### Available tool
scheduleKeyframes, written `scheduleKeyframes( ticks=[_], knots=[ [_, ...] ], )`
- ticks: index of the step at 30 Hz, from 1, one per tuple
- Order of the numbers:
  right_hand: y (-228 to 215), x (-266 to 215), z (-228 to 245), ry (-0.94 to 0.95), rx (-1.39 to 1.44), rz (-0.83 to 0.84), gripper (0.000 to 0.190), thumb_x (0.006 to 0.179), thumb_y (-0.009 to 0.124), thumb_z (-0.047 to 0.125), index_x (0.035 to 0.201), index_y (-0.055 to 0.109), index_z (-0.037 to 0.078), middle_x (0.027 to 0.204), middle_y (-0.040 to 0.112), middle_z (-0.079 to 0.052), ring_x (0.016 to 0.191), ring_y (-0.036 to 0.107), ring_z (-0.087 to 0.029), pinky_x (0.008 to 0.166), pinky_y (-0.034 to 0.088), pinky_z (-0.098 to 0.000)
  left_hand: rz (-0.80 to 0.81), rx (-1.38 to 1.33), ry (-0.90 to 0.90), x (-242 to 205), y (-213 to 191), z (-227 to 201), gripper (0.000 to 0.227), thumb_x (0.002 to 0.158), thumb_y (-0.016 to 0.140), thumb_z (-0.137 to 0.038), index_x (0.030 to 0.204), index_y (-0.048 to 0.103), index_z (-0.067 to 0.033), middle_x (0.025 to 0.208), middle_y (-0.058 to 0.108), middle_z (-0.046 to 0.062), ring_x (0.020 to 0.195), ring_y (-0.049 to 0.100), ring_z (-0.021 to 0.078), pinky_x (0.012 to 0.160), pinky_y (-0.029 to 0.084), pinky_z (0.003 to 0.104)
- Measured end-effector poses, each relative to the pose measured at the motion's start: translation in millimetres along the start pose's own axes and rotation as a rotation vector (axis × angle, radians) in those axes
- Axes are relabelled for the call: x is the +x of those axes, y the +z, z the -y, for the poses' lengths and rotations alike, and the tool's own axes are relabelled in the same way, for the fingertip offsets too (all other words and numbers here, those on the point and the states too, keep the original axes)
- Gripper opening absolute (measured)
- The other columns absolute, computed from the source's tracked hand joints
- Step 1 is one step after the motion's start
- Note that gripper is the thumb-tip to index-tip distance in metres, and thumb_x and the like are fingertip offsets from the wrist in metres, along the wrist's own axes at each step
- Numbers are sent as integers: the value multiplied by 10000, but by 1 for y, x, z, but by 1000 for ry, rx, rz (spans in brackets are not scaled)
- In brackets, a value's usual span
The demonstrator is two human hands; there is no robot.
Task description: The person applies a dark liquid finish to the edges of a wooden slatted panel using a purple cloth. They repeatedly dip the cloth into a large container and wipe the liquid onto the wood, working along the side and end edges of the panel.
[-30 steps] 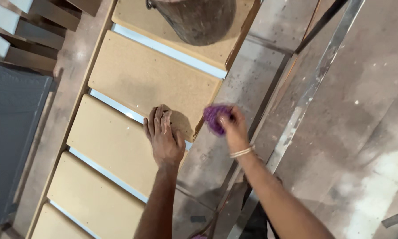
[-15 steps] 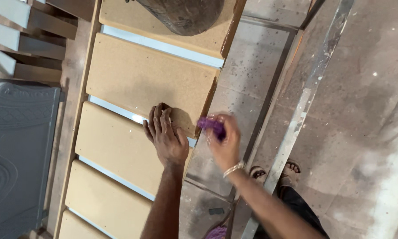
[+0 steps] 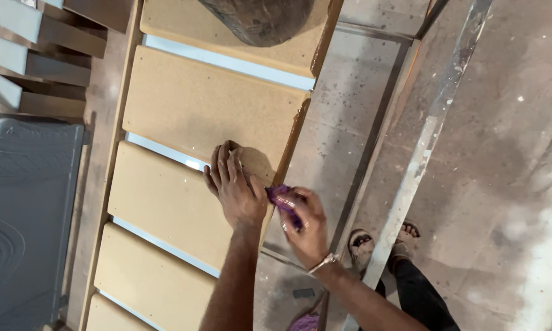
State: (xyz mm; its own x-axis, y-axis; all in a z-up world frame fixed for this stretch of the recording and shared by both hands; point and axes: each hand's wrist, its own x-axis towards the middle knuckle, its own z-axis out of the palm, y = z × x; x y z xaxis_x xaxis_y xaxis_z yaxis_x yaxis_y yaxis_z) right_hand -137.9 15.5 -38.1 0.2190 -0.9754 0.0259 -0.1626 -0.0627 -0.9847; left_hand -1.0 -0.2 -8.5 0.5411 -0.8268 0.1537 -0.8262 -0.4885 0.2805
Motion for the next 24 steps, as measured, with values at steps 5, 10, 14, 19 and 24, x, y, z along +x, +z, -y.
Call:
scheduleKeyframes(
  ticks=[5, 10, 14, 19, 24],
  knots=[
    [-16, 46, -18, -26, -30, -81, 439, 878, 714, -68, 1295, 665, 58, 1270, 649, -157, 1127, 682, -263, 946, 607, -330, 4, -32, -22, -1, 2, 1, 499, 943, 435, -220, 1416, 516, -85, 1579, 456, 141, 1535, 337, 330, 1275, 125, 584],
    [4, -2, -13, -158, -121, -37, 508, 809, 726, -54, 1284, 662, 115, 1293, 631, -177, 1113, 660, -285, 902, 608, -342, 10, -6, -17, 1, -2, 0, 512, 915, 445, -231, 1398, 522, -80, 1563, 449, 154, 1509, 335, 340, 1248, 123, 590],
    [-9, 5, -20, 184, -8, 40, 462, 914, 682, -11, 1330, 662, 192, 1336, 657, -87, 994, 732, -219, 776, 613, -333, -4, -19, -26, 1, -1, -1, 488, 941, 436, -229, 1397, 536, -86, 1565, 461, 145, 1515, 349, 337, 1258, 130, 597],
    [-18, 123, -46, -117, -100, -172, 632, 916, 671, -75, 1494, 549, 148, 1342, 612, -148, 1220, 627, -260, 1037, 595, -356, -16, -20, -25, 0, -1, -3, 461, 948, 436, -227, 1374, 542, -86, 1558, 478, 139, 1511, 365, 330, 1249, 149, 602],
    [-7, 115, -37, -175, -242, -133, 655, 849, 729, -75, 1440, 602, 177, 1369, 618, -129, 1266, 595, -315, 1128, 512, -405, -24, 5, 3, 2, -2, -4, 482, 938, 440, -213, 1388, 529, -64, 1557, 473, 156, 1509, 360, 344, 1244, 152, 609]
  ],
)
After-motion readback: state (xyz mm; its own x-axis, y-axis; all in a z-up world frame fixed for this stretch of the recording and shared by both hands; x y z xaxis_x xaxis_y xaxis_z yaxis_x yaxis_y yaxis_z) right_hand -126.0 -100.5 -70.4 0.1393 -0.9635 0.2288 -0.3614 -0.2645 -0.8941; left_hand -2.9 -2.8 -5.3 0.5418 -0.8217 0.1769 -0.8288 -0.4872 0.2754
